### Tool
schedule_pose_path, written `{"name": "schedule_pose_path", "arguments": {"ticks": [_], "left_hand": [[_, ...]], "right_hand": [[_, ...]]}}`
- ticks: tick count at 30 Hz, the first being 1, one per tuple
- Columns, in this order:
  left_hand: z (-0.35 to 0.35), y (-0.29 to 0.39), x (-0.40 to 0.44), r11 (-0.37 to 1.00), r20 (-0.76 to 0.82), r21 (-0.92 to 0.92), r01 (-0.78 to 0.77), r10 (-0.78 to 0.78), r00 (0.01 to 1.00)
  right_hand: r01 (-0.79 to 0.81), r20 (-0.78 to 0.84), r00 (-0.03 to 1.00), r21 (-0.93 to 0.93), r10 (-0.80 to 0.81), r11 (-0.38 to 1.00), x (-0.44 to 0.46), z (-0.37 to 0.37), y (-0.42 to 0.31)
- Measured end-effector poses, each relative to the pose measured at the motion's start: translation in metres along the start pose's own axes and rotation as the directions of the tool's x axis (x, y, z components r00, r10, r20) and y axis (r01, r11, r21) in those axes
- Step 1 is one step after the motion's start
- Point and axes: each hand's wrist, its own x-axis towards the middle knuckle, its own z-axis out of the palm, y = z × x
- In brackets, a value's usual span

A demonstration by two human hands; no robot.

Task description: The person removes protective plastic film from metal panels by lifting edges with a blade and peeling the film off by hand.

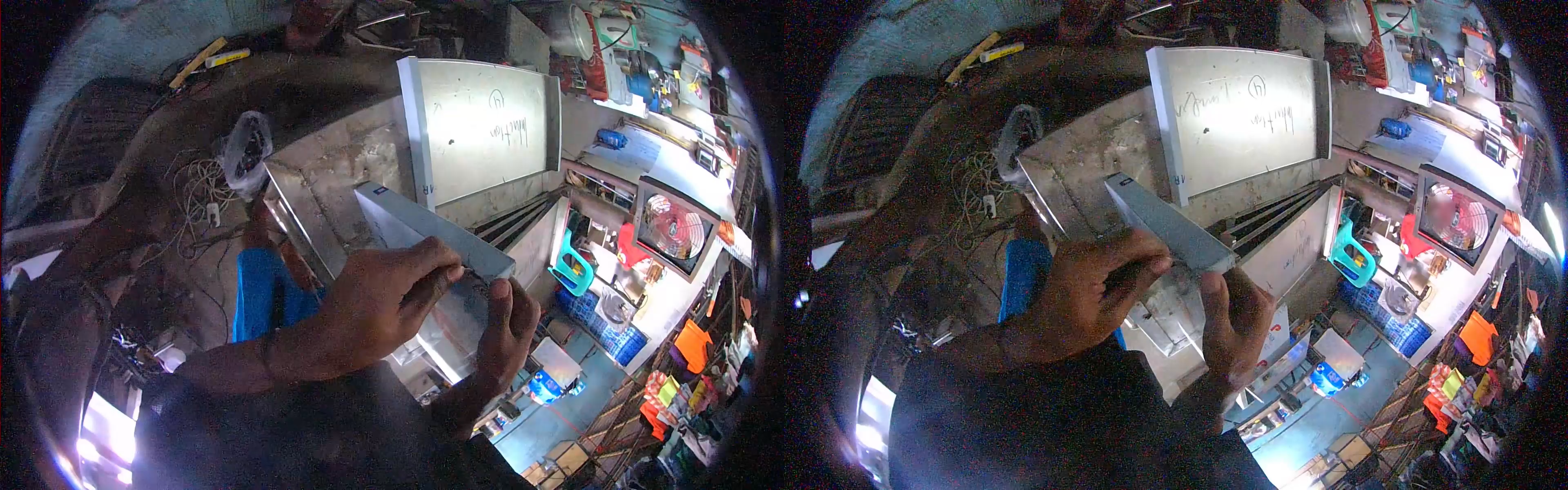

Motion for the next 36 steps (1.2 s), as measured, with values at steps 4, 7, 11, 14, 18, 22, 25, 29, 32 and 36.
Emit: {"name": "schedule_pose_path", "arguments": {"ticks": [4,7,11,14,18,22,25,29,32,36], "left_hand": [[-0.005,0.005,0.004,0.998,0.052,0.047,0.028,-0.031,0.998],[-0.009,0.007,0.008,0.998,0.089,0.046,0.050,-0.054,0.995],[-0.008,0.008,0.014,0.996,0.107,0.051,0.074,-0.079,0.991],[-0.004,0.000,0.017,0.997,0.053,0.067,-0.039,0.035,0.998],[-0.005,0.008,0.015,0.999,0.067,0.032,0.038,-0.040,0.997],[-0.008,0.006,0.009,0.996,0.056,0.056,0.074,-0.077,0.995],[-0.009,0.003,0.008,0.996,0.075,0.050,0.074,-0.077,0.994],[-0.010,0.004,0.009,0.997,0.093,0.053,0.063,-0.068,0.993],[-0.009,0.006,0.009,0.997,0.101,0.053,0.050,-0.056,0.993],[-0.011,0.007,0.014,0.995,0.134,0.030,0.092,-0.095,0.986]], "right_hand": [[-0.103,0.029,0.994,-0.140,0.108,0.985,0.002,-0.004,-0.005],[-0.086,0.010,0.996,-0.099,0.087,0.991,0.001,-0.002,-0.003],[0.228,-0.117,0.968,0.041,-0.222,0.973,0.008,0.009,0.015],[0.198,-0.119,0.974,0.013,-0.195,0.980,0.005,0.003,0.014],[0.005,0.007,1.000,-0.036,-0.005,0.999,0.002,-0.001,0.000],[0.000,-0.021,1.000,-0.083,-0.002,0.997,0.002,-0.002,0.000],[0.090,-0.014,0.996,0.059,-0.090,0.994,0.003,0.003,0.010],[-0.046,-0.001,0.999,-0.058,0.046,0.997,0.000,0.000,0.006],[0.011,-0.009,1.000,0.071,-0.011,0.997,0.001,0.000,0.008],[-0.034,0.020,0.999,-0.062,0.036,0.998,0.001,-0.003,0.002]]}}
